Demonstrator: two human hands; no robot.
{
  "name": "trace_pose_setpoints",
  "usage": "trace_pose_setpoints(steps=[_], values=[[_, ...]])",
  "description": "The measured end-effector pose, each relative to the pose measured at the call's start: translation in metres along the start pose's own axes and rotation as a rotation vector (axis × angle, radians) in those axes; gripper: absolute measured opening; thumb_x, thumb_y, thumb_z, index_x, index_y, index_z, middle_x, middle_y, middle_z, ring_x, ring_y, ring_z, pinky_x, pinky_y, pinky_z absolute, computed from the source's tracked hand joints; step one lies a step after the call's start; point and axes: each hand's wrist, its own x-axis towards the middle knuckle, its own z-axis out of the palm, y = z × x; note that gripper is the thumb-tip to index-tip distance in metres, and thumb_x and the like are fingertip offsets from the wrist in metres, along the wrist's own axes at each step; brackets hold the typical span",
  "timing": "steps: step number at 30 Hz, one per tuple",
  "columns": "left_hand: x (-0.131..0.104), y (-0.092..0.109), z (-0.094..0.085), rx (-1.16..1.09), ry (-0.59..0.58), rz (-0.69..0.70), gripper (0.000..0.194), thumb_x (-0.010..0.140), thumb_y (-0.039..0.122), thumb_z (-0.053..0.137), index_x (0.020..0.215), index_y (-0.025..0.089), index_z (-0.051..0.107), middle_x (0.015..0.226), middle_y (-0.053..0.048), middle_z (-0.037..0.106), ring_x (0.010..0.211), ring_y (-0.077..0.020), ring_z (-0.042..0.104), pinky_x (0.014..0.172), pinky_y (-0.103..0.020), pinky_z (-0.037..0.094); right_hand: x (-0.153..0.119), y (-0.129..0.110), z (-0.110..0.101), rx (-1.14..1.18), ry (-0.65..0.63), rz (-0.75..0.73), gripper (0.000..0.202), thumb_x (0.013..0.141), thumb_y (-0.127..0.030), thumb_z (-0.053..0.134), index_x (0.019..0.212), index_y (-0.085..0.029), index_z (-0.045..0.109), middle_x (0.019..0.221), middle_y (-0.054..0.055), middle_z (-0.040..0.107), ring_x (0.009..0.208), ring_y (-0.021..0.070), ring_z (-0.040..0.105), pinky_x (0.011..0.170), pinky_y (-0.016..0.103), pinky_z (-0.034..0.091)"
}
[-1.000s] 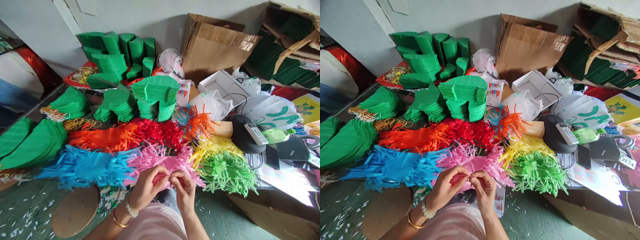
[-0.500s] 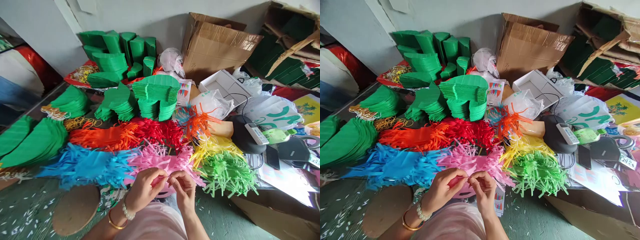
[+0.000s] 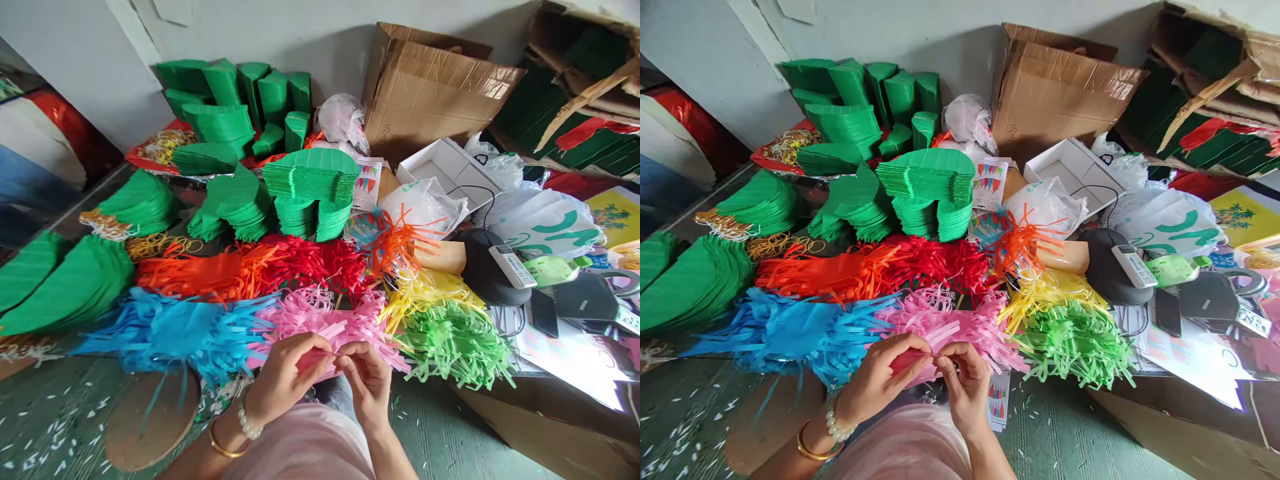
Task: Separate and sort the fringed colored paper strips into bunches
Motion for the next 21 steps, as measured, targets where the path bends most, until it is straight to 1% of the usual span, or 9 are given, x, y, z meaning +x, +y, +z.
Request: trace_pose_setpoints(steps=[2,6,12,17,19,21], values=[[-0.001,0.001,-0.002,-0.006,-0.014,0.026,0.006,0.09,0.018,0.057,0.088,0.021,0.062,0.081,0.0,0.071,0.073,-0.013,0.068,0.071,-0.021,0.052,-0.001,0.0,0.0,0.004,0.0,0.016,0.01,0.087,-0.028,0.068,0.084,-0.018,0.066,0.07,0.001,0.064,0.061,0.013,0.06,0.057,0.024,0.05],[-0.002,0.002,-0.002,0.028,0.03,0.09,0.009,0.09,0.015,0.056,0.087,0.021,0.062,0.078,0.001,0.071,0.071,-0.0127,0.067,0.07,-0.021,0.052,-0.003,0.003,-0.001,0.03,-0.025,0.045,0.008,0.088,-0.027,0.067,0.088,-0.019,0.066,0.074,0.003,0.066,0.065,0.0142,0.062,0.059,0.025,0.051],[-0.001,0.002,-0.001,0.068,0.048,0.152,0.011,0.088,0.012,0.057,0.085,0.021,0.062,0.076,0.002,0.071,0.069,-0.0117,0.067,0.069,-0.021,0.051,-0.006,0.002,-0.001,0.011,-0.03,0.009,0.006,0.089,-0.024,0.066,0.087,-0.019,0.066,0.073,0.002,0.066,0.064,0.0134,0.062,0.061,0.024,0.052],[-0.002,0.0,0.003,0.08,0.073,0.152,0.013,0.085,0.01,0.058,0.083,0.022,0.062,0.073,0.003,0.07,0.066,-0.0112,0.066,0.068,-0.02,0.05,-0.007,0.004,0.0,-0.039,-0.014,-0.023,0.007,0.088,-0.025,0.066,0.086,-0.018,0.066,0.071,0.002,0.066,0.061,0.0134,0.062,0.058,0.024,0.052],[-0.003,-0.003,0.006,0.074,0.07,0.128,0.012,0.084,0.01,0.059,0.082,0.021,0.062,0.074,0.003,0.071,0.067,-0.0117,0.067,0.069,-0.021,0.051,-0.006,0.005,-0.001,-0.077,-0.011,-0.033,0.008,0.088,-0.026,0.066,0.086,-0.019,0.066,0.071,0.002,0.067,0.061,0.0136,0.062,0.057,0.024,0.052],[-0.003,-0.006,0.008,0.04,0.048,0.074,0.01,0.084,0.012,0.059,0.083,0.021,0.063,0.076,0.003,0.072,0.068,-0.0122,0.067,0.069,-0.021,0.051,-0.004,0.004,-0.004,-0.156,-0.037,-0.06,0.006,0.089,-0.025,0.065,0.089,-0.019,0.067,0.075,0.003,0.069,0.065,0.015,0.065,0.061,0.025,0.053]])
